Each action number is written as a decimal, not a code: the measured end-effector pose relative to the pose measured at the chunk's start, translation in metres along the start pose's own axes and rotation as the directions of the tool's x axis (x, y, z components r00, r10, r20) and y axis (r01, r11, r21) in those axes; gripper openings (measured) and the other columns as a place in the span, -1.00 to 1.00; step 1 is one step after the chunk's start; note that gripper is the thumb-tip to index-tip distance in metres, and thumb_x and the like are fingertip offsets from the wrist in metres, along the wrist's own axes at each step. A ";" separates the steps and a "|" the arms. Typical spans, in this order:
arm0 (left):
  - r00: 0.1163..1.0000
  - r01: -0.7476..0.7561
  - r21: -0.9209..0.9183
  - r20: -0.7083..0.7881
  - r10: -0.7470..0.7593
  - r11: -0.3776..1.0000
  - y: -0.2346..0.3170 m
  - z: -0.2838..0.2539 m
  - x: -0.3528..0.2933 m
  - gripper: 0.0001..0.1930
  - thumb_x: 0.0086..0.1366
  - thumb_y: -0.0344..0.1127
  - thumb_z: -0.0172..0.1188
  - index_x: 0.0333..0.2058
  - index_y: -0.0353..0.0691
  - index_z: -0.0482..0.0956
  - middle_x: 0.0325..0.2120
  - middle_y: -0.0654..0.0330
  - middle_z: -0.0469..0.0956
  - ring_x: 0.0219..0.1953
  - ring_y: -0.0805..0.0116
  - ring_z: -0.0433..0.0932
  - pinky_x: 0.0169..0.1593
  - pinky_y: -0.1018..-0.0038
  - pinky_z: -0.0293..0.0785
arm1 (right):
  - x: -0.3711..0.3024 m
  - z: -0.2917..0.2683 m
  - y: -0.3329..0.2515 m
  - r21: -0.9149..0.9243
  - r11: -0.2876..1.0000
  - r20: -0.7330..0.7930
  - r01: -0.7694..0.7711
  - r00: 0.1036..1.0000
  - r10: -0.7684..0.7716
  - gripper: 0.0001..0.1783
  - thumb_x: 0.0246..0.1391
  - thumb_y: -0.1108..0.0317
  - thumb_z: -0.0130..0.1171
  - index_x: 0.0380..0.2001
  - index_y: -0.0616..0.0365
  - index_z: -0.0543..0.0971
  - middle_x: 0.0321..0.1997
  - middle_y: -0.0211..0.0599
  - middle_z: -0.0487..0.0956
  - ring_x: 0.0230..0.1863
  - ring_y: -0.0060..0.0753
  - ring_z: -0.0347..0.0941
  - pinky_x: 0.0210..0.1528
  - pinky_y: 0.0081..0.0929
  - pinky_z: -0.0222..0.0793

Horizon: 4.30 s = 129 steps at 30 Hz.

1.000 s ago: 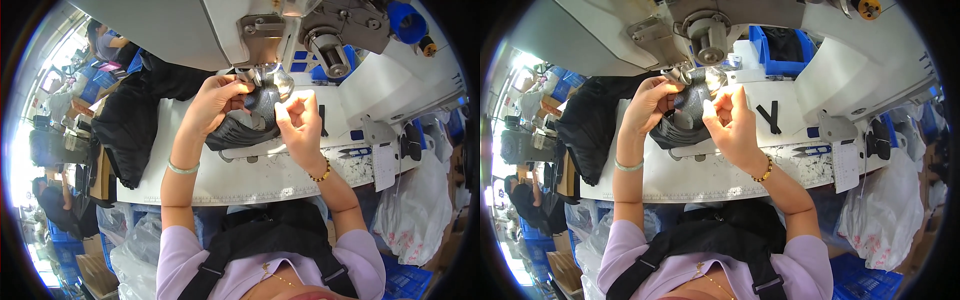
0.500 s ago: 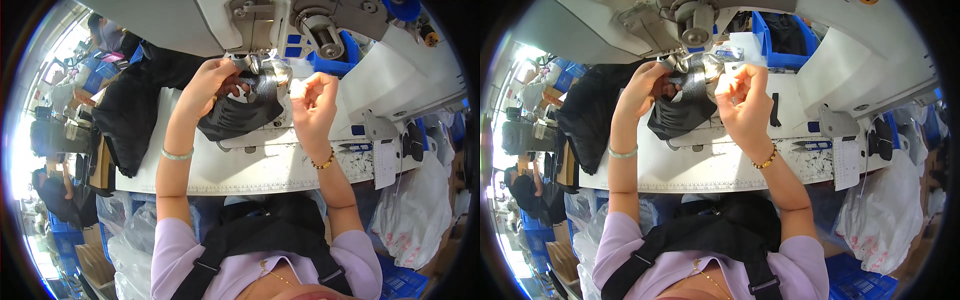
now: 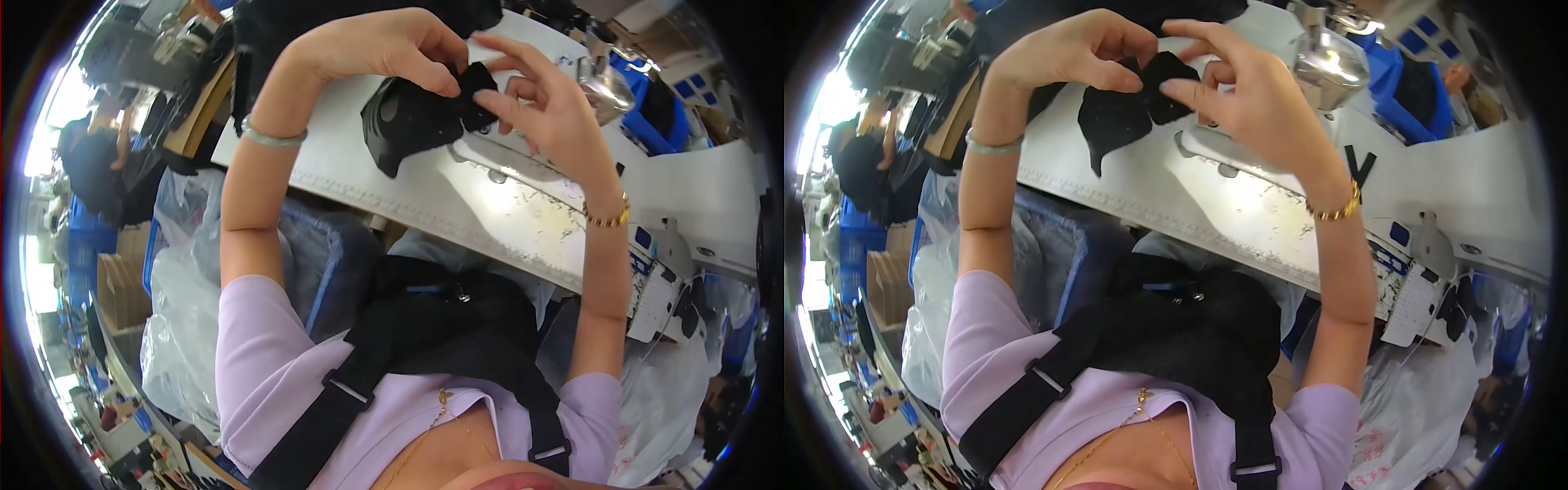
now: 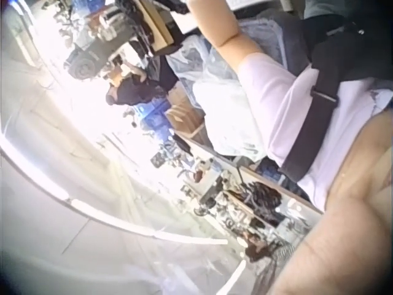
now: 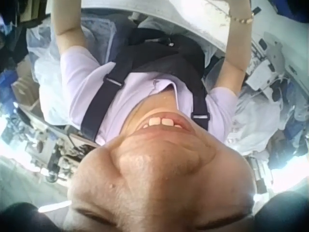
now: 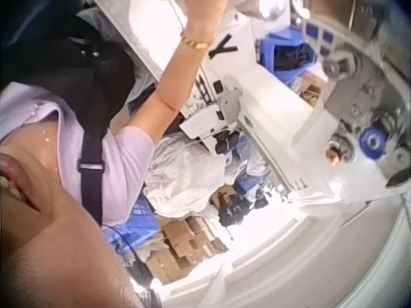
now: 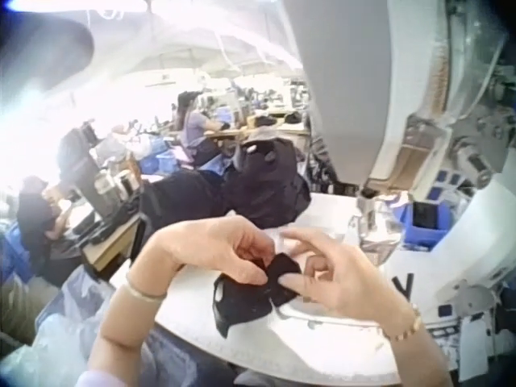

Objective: Stitching black material pieces using an industrial sewing machine.

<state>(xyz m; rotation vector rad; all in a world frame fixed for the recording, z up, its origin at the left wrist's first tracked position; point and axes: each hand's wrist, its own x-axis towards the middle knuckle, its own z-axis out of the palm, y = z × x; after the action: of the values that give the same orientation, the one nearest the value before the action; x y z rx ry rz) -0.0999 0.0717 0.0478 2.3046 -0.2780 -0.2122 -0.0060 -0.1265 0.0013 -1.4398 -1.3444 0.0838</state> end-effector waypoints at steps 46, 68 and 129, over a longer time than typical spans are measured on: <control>0.536 -0.569 -0.688 -0.725 -0.431 0.450 -0.094 0.092 -0.147 -0.71 0.16 -0.36 0.21 -0.12 -0.18 0.45 -0.27 0.30 0.53 -0.23 0.54 0.50 -0.15 0.56 0.45 | -0.054 0.150 0.007 -0.168 0.740 0.537 0.651 0.690 -0.485 -0.62 -0.22 0.47 0.04 -0.21 0.28 0.51 -0.11 -0.25 0.47 -0.19 -0.25 0.42 -0.13 -0.41 0.35; -0.063 -0.088 -0.358 -0.929 -0.364 0.930 -0.288 -0.033 -0.202 -0.68 0.26 -0.13 0.06 -0.26 -0.32 0.49 -0.34 0.15 0.53 -0.27 0.34 0.52 -0.20 0.49 0.40 | 0.020 0.320 0.041 -0.334 0.821 0.333 0.463 0.873 -0.356 -0.72 -0.11 0.48 0.00 -0.27 0.39 0.44 -0.28 -0.05 0.43 -0.16 -0.06 0.32 -0.12 -0.26 0.31; 0.801 -0.300 -0.382 -0.599 0.013 0.874 0.004 0.069 0.130 -0.86 0.20 -0.46 0.07 -0.39 -0.44 0.55 -0.52 0.35 0.51 -0.48 0.66 0.35 -0.39 0.67 0.28 | -0.058 -0.016 0.021 0.523 0.830 -0.497 -0.194 0.722 0.482 -0.85 0.08 0.42 0.13 -0.36 0.32 0.49 -0.62 -0.41 0.50 -0.72 -0.73 0.37 -0.70 -0.74 0.32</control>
<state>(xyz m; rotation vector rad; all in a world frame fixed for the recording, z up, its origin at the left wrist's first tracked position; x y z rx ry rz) 0.0077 -0.0138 -0.0043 1.7456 -0.0886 0.4766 -0.0015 -0.1739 -0.0415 -1.1606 -0.4530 0.1412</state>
